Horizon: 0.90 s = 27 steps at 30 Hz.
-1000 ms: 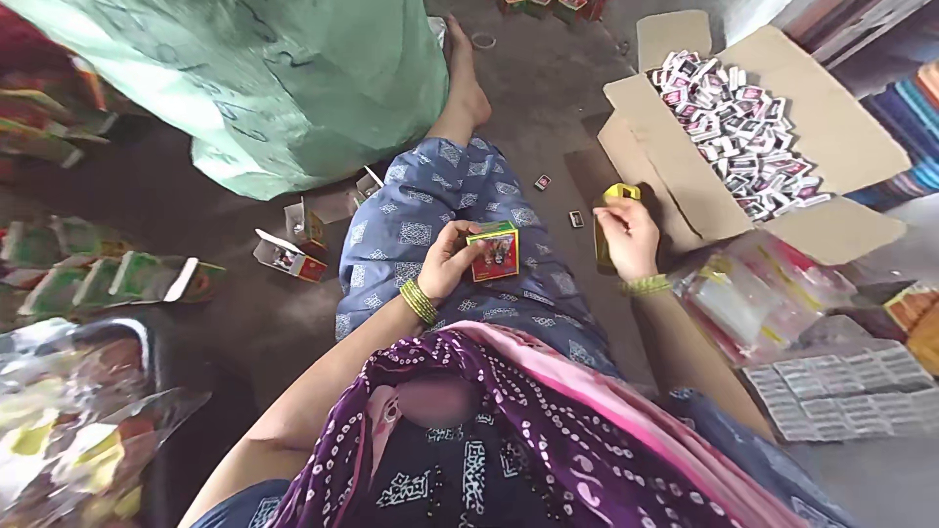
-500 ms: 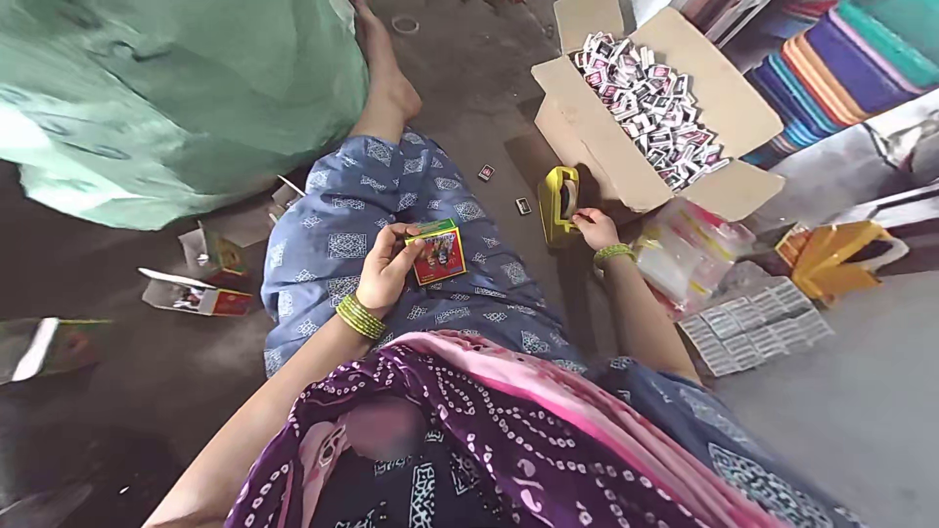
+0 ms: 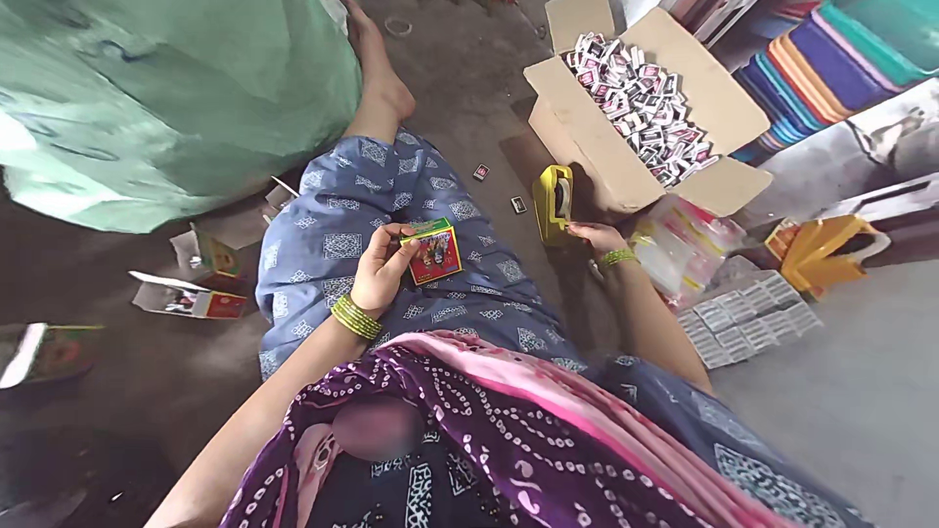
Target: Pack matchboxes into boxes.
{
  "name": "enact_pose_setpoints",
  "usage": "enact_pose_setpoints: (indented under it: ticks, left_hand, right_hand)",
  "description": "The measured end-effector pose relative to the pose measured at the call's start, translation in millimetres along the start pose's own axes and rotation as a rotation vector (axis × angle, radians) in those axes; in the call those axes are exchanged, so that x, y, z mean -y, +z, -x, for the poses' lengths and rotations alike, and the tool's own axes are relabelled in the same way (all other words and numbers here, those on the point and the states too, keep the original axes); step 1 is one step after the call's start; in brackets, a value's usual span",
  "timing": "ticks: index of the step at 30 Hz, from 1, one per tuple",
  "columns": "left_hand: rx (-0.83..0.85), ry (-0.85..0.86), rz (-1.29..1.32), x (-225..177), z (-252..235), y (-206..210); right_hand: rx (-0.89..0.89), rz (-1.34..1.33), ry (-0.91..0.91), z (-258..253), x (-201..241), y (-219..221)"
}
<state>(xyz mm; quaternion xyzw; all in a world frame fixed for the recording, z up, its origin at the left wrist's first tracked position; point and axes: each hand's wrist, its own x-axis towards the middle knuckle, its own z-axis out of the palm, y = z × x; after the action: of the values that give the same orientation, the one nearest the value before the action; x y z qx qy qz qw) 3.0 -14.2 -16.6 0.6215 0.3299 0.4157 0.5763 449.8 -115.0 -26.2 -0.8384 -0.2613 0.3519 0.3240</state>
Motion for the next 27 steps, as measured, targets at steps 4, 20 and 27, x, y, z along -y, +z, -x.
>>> enact_pose_setpoints:
  ticks: [4, 20, 27]
  left_hand:
    - [-0.004, 0.004, 0.000, -1.0, -0.4, 1.9]
    - [-0.007, 0.014, -0.019, -1.4, -0.4, 0.8]
    - [-0.021, 0.062, -0.086, 0.3, -5.9, 2.1]
  right_hand:
    - [0.001, 0.138, 0.071, 17.2, 2.4, 5.7]
    - [-0.043, 0.568, -0.155, 28.6, 26.3, 29.0]
    - [0.441, -0.276, -0.486, 106.2, 108.4, 97.0]
